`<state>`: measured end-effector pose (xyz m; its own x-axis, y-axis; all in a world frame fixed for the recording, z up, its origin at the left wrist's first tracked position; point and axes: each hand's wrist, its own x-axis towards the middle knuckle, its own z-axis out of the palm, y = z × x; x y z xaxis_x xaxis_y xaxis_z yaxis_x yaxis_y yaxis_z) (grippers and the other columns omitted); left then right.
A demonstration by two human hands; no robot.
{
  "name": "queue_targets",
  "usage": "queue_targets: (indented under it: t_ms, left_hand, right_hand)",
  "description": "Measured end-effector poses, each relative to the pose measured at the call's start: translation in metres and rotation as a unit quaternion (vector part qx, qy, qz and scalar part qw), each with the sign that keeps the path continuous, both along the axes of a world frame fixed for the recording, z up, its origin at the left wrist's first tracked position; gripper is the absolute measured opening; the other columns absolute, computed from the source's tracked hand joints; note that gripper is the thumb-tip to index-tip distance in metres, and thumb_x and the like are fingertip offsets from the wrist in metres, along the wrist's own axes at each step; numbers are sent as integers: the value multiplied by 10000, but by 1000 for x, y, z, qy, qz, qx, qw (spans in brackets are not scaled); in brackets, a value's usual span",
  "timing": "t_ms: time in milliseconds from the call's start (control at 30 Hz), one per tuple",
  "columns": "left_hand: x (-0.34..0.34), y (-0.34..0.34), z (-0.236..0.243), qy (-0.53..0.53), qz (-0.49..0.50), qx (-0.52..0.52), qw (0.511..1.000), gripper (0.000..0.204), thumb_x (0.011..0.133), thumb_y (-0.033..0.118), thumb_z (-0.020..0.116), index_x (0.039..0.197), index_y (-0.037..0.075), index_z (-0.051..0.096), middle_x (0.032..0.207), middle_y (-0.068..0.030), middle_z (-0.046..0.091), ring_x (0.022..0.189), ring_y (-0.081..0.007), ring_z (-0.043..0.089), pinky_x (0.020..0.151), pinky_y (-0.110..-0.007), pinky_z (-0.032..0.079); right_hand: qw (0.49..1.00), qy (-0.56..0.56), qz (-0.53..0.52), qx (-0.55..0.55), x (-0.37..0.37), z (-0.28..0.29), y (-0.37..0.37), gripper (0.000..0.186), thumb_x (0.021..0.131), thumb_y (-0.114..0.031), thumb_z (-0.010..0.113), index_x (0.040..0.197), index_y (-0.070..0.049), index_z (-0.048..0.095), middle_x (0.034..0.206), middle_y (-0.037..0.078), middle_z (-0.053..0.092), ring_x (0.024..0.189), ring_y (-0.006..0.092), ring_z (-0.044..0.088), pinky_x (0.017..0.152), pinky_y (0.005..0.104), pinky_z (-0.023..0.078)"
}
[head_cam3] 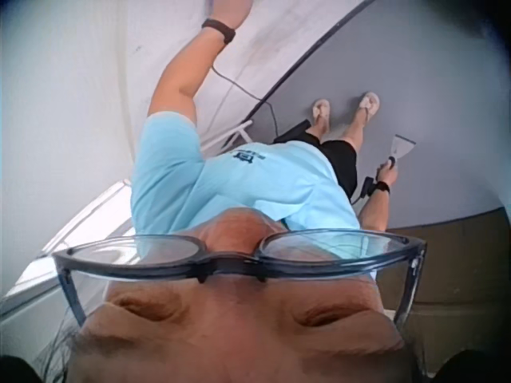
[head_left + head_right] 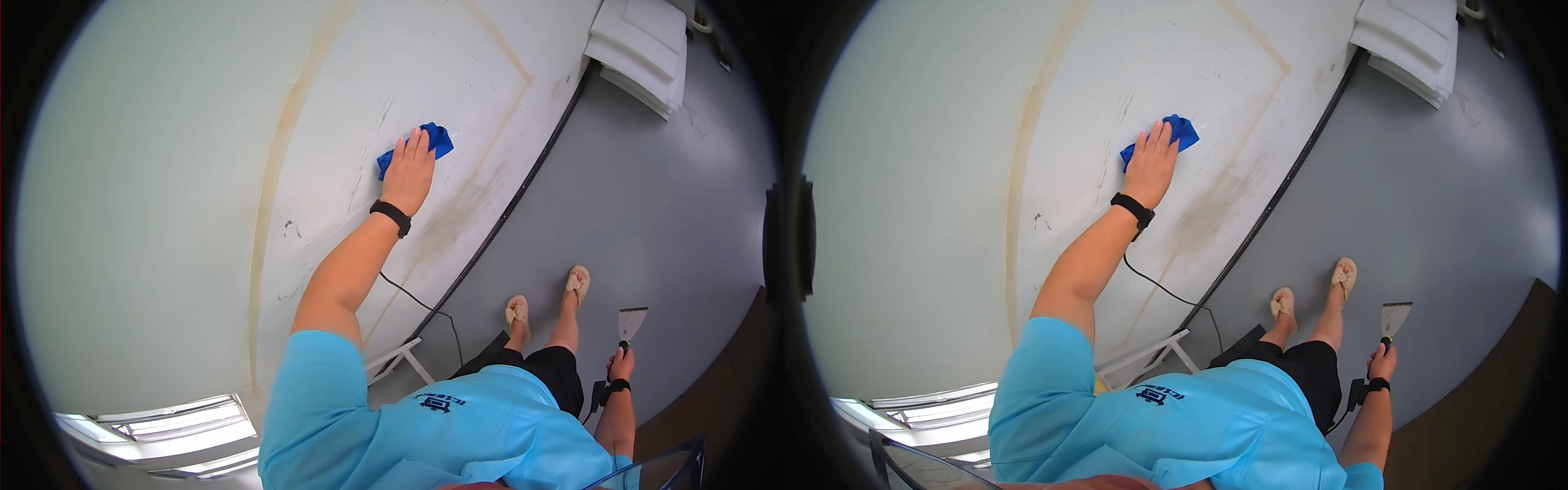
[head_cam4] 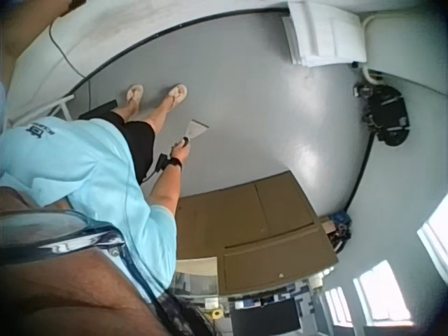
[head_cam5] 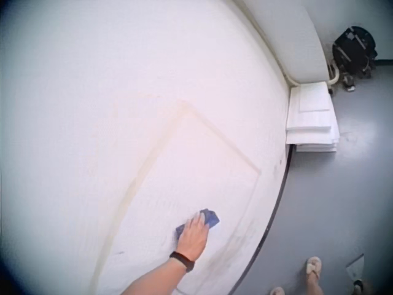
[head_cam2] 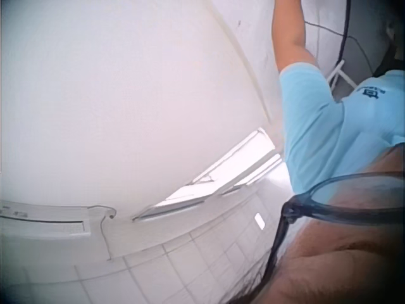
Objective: The recorder uses a scraper, a paint roller, and a blue cloth to patch and smooth a wall surface near a window.
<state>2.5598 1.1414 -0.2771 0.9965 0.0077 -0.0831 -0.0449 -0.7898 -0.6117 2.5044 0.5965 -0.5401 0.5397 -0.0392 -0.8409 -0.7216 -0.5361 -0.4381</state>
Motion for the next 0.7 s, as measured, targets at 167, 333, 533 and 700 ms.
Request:
queue_targets:
  t_ms: [167,333,533,700]
  left_hand:
    - [-22,15,53,24,38,29,999,287,755,78,452,1037,57,501,1248,-109,343,1183,-251,285,945,-404,242]
    - [-17,1,110,-119,55,26,991,392,740,-19,435,1127,41,430,1268,-125,314,1198,-270,267,942,-431,241]
    - [-11,1,128,-106,76,96,987,429,747,-36,417,1167,47,398,1274,-145,301,1206,-272,257,947,-445,233]
    - [3,-4,131,-153,70,73,983,445,745,-50,400,1183,17,363,1284,-164,274,1214,-277,237,959,-448,205]
  right_hand:
    - [1000,-15,16,-5,2,4,4,163,837,-199,415,796,-41,403,550,41,455,382,124,436,340,253,351]
    - [999,-11,33,-2,8,17,8,175,839,-194,419,801,-23,411,552,51,471,396,134,458,361,266,368]
    - [999,-16,35,4,8,13,8,176,836,-192,423,795,-22,408,548,53,469,394,137,455,360,265,365]
    - [999,-7,34,5,10,18,12,180,835,-197,424,796,-22,402,558,55,477,398,133,458,357,264,365]
